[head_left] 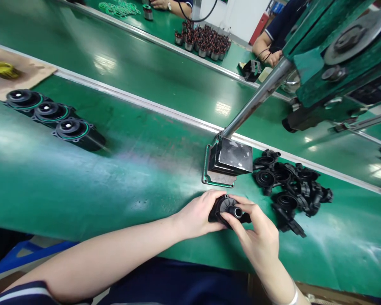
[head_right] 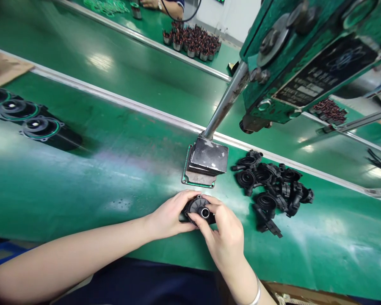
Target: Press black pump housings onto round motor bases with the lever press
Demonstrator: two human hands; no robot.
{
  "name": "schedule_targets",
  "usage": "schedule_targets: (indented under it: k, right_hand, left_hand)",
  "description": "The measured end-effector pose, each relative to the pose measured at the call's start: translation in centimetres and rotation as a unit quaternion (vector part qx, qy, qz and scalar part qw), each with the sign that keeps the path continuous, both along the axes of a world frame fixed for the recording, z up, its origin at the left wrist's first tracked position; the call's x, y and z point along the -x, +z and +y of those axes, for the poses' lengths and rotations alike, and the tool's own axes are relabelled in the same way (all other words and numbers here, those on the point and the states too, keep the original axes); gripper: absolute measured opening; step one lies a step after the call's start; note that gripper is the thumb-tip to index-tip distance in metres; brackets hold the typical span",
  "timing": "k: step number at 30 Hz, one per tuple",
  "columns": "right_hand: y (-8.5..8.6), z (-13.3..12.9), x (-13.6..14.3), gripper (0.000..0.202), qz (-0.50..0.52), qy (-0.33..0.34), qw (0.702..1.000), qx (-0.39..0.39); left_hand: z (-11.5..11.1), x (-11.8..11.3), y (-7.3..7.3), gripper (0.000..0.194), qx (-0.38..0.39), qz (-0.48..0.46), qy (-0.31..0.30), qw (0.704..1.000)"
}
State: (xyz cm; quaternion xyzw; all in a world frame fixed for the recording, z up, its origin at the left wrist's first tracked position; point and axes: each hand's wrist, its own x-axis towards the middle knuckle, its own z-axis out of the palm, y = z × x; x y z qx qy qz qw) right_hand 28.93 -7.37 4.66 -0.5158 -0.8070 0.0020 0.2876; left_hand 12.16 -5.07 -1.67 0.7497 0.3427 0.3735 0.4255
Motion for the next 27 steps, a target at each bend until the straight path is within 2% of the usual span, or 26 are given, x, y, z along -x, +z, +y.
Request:
schedule_targets:
  k: [15,18,21,24,26,27]
  right_hand:
    - [-0.1,-0.1,0.0,0.024,0.005,-0.008,1.0,0.006]
    - [-0.3,-0.1,0.0,0.024,0.002,-0.014,1.0,0.003]
    - [-1.0,-0.3,0.1,0.024,0.013,-0.013,1.0,0.01]
    - [-1.6,-0.7,0.2,0.023,0.029,-0.018,0.999,0.009]
    - [-1.2,-0.5,-0.3,0.025,0.024,-0.011,0.999,0.02]
    - [-0.3,-0.2,-0.8,0.028,0.02,0.003,0.999,0.035]
  left_hand:
    - [0.0,0.0,0.0,0.074,0.007,0.008,-0.002,1.0]
    - [-0.1,0.2,-0.1,0.075,-0.015,0.004,-0.013,1.0]
    - [-0.1,0.0,-0.6,0.065,-0.055,0.006,-0.034,0.998]
    - [-0.3,-0.4,-0.9,0.062,-0.065,-0.002,-0.026,0.998]
    - [-0.4,-0.4,-0.2,0.063,-0.063,0.005,-0.009,0.998]
    - [-0.4,-0.3,0.5,0.064,-0.064,0.012,0.002,0.998]
